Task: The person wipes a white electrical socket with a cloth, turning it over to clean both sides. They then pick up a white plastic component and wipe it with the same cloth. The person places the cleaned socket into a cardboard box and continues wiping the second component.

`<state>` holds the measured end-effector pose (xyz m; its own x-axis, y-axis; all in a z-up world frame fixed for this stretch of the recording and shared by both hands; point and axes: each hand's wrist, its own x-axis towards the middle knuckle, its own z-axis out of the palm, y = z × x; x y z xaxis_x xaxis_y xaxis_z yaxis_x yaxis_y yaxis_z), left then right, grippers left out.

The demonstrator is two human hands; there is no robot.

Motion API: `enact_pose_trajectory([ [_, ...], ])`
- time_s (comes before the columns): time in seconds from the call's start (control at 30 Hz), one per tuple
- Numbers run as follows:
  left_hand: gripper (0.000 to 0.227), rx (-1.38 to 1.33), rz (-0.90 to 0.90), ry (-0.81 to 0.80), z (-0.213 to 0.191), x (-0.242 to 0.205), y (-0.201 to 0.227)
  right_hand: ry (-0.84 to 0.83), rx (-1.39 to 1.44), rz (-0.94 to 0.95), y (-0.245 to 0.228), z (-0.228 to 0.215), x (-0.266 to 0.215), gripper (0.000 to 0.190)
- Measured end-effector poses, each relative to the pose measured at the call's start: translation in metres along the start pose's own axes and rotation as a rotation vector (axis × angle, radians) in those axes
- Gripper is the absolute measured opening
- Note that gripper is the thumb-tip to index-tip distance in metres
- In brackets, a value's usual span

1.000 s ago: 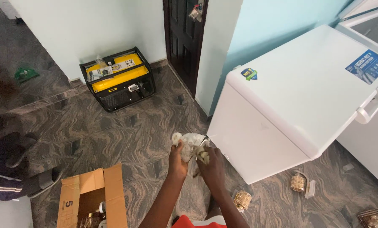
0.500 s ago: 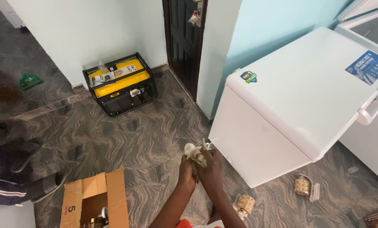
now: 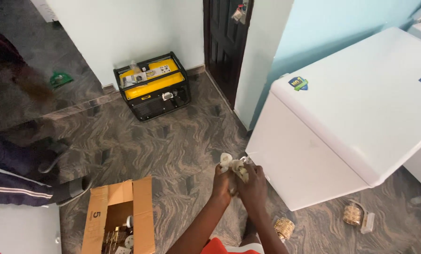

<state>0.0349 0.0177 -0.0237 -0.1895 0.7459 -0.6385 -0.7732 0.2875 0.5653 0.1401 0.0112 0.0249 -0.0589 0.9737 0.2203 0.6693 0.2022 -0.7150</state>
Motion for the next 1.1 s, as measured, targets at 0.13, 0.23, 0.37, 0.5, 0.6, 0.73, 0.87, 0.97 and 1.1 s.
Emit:
enact_pose_trajectory([
  [0.13,0.060,0.086,0.018,0.074,0.000,0.005,0.008,-0.027,-0.044,-0.084,0.001,0.009,-0.007,0.046],
  [0.23,0.065,-0.104,0.086,-0.013,-0.019,0.041,0.000,-0.088,-0.098,-0.152,0.020,0.019,-0.005,0.048],
  [0.37,0.054,-0.077,0.165,0.012,-0.028,0.047,0.009,-0.111,0.049,0.029,0.019,0.006,-0.004,0.044],
  [0.5,0.042,-0.193,0.156,-0.055,-0.032,0.054,0.007,0.025,0.214,0.108,0.012,-0.011,0.008,0.041],
  [0.6,0.044,-0.259,0.177,-0.192,-0.028,0.050,0.000,0.077,0.191,-0.016,0.000,-0.007,0.008,0.043],
  [0.73,0.049,-0.357,0.054,-0.260,-0.035,0.070,-0.013,0.028,0.144,-0.028,0.022,0.007,0.007,0.050],
  [0.87,0.056,-0.286,0.155,-0.196,-0.042,0.074,-0.007,-0.037,0.182,0.191,0.056,0.003,0.015,0.050],
  [0.97,0.062,-0.272,0.180,-0.194,-0.041,0.070,0.000,-0.051,0.232,0.347,0.075,-0.004,0.018,0.047],
  [1.1,0.074,-0.267,0.161,-0.258,-0.026,0.052,0.005,-0.001,0.410,0.444,0.083,0.000,0.019,0.045],
])
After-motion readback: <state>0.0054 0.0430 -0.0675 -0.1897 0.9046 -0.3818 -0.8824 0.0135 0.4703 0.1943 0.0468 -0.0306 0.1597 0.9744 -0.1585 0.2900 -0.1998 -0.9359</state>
